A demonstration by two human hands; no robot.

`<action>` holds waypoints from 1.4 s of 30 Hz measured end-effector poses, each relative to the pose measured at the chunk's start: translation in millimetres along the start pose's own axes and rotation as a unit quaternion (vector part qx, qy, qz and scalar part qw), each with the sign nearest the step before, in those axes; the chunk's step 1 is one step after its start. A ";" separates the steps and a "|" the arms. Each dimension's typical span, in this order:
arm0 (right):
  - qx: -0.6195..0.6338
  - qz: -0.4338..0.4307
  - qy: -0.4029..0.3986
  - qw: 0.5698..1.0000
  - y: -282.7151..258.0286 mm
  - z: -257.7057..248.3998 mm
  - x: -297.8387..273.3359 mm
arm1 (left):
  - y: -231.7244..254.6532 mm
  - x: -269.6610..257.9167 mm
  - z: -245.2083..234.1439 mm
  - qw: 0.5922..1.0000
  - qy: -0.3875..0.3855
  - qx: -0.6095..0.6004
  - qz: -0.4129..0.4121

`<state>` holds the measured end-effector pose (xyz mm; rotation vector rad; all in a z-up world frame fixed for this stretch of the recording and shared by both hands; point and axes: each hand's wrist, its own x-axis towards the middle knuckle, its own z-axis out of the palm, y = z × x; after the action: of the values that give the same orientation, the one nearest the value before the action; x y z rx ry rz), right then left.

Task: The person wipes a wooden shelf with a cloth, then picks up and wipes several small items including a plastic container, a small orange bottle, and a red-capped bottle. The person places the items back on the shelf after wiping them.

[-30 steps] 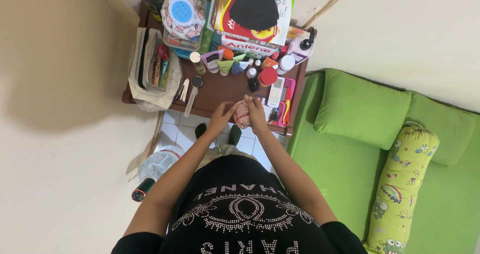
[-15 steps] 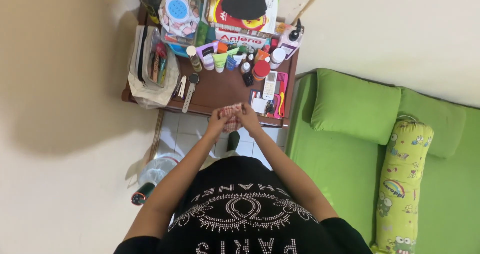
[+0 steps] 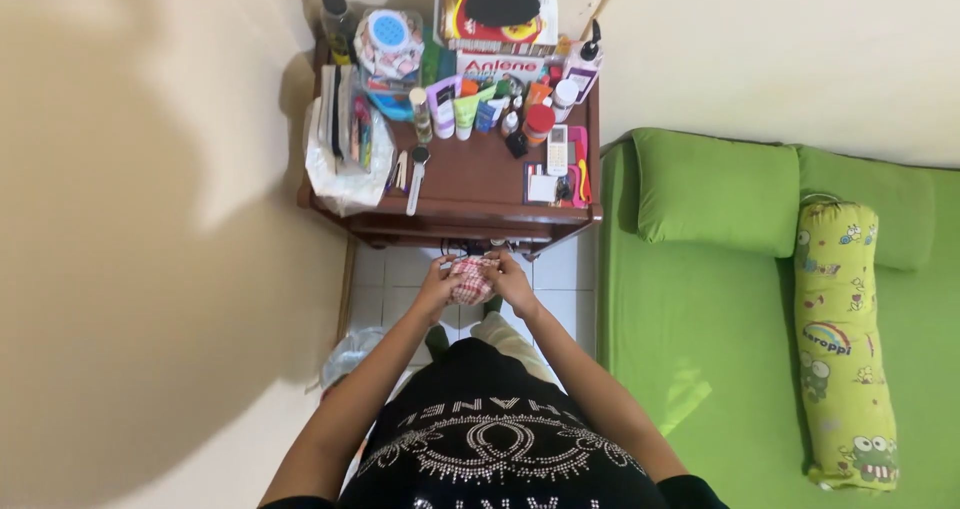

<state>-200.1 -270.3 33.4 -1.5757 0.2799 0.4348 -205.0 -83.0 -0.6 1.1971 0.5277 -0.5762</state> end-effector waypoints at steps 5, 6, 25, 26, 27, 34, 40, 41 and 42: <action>-0.012 0.031 -0.003 0.999 3.6 15.7 -38.5 | -17.4 -29.0 -19.0 0.997 -0.069 -0.031 -0.024; -0.014 0.030 -0.006 0.999 4.5 17.3 -46.0 | -21.4 -32.2 -18.9 0.997 -0.068 -0.032 -0.022; 0.033 0.056 -0.045 0.997 49.3 -19.5 -72.2 | -57.6 -60.7 18.6 0.992 -0.100 -0.077 -0.025; 0.028 0.069 -0.052 0.996 62.0 -24.8 -68.5 | -62.1 -64.0 20.5 0.991 -0.096 -0.083 -0.040; 0.028 0.069 -0.053 0.996 58.3 -26.2 -71.4 | -59.4 -69.8 23.6 0.991 -0.095 -0.084 -0.040; 0.076 0.167 -0.055 0.982 20.8 -27.8 -90.9 | -68.1 -67.3 37.5 0.992 -0.065 -0.096 -0.054; 0.140 0.179 0.006 0.974 43.4 -32.1 -75.5 | -72.6 -63.1 44.4 0.990 -0.043 -0.128 -0.029; 0.164 0.181 0.011 0.970 44.2 -32.0 -73.6 | -75.4 -61.0 43.8 0.993 -0.029 -0.112 -0.016; 0.164 0.181 0.012 0.970 42.4 -32.2 -75.9 | -75.9 -61.7 44.1 0.993 -0.030 -0.113 -0.016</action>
<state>-283.1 -311.3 29.1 -1.2065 0.6316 0.6179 -298.0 -136.5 -1.0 0.9565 0.5463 -0.5625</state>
